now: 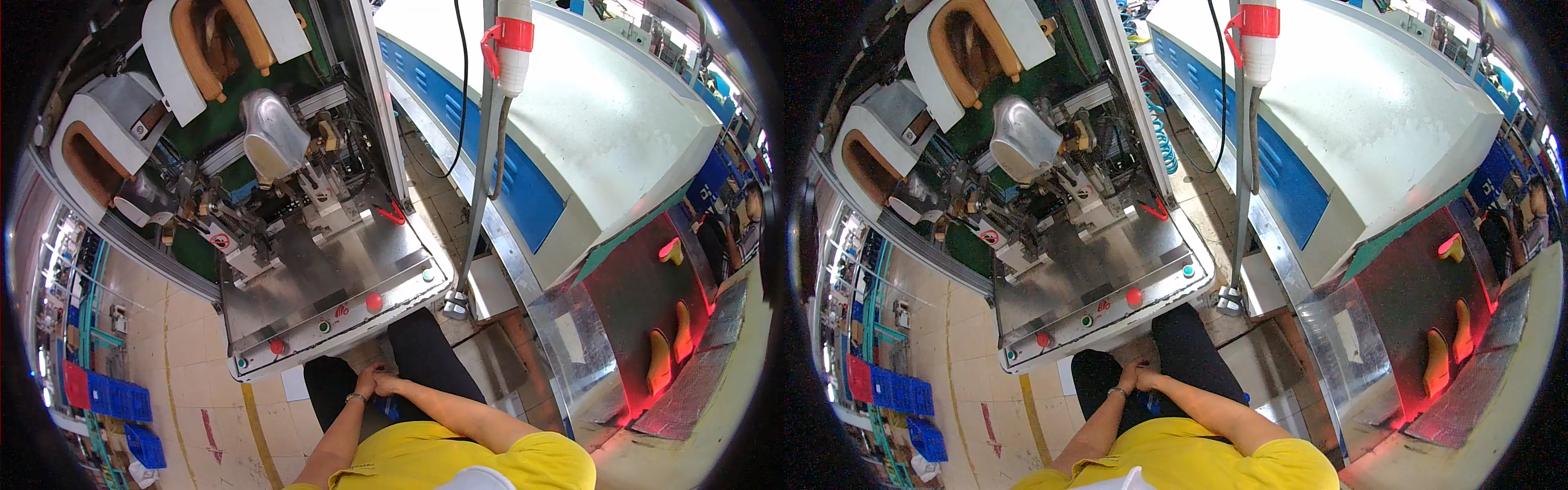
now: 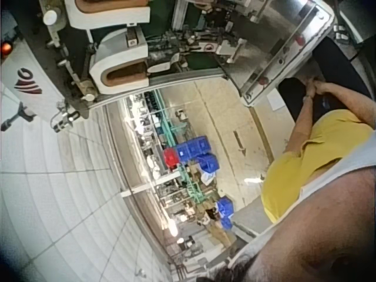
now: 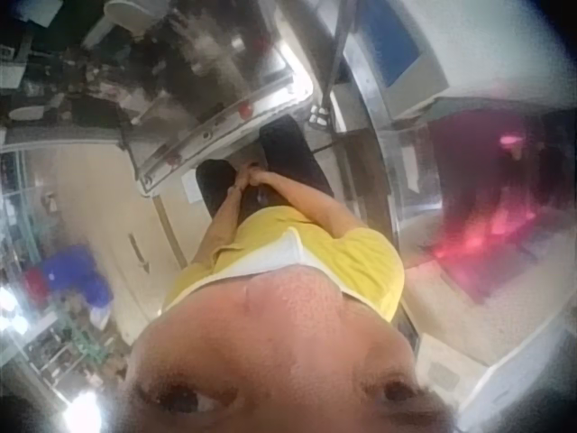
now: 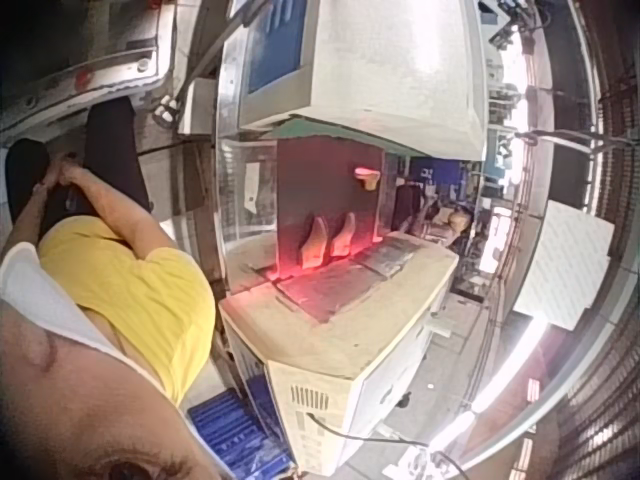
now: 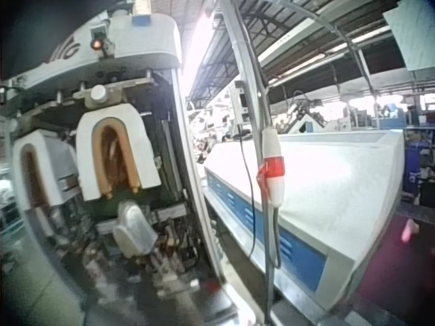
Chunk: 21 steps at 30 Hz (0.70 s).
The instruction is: The person fits a shoe upper onto a machine mold, presses the control buttons to activate the press, removes the shaped shoe upper, and places it onto the conveyor belt.
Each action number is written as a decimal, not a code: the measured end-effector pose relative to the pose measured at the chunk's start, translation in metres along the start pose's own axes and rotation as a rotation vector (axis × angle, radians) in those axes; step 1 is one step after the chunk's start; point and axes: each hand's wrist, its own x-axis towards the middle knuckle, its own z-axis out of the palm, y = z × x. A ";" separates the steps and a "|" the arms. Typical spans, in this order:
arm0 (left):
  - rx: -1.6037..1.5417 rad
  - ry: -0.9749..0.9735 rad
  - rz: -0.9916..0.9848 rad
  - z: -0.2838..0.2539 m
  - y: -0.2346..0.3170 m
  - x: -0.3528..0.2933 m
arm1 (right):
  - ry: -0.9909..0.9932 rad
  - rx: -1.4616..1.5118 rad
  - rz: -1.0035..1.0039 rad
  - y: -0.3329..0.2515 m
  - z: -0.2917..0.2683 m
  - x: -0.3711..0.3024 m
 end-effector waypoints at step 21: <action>0.074 0.008 -0.035 0.000 -0.006 -0.001 | -0.061 0.051 0.115 -0.018 -0.038 -0.026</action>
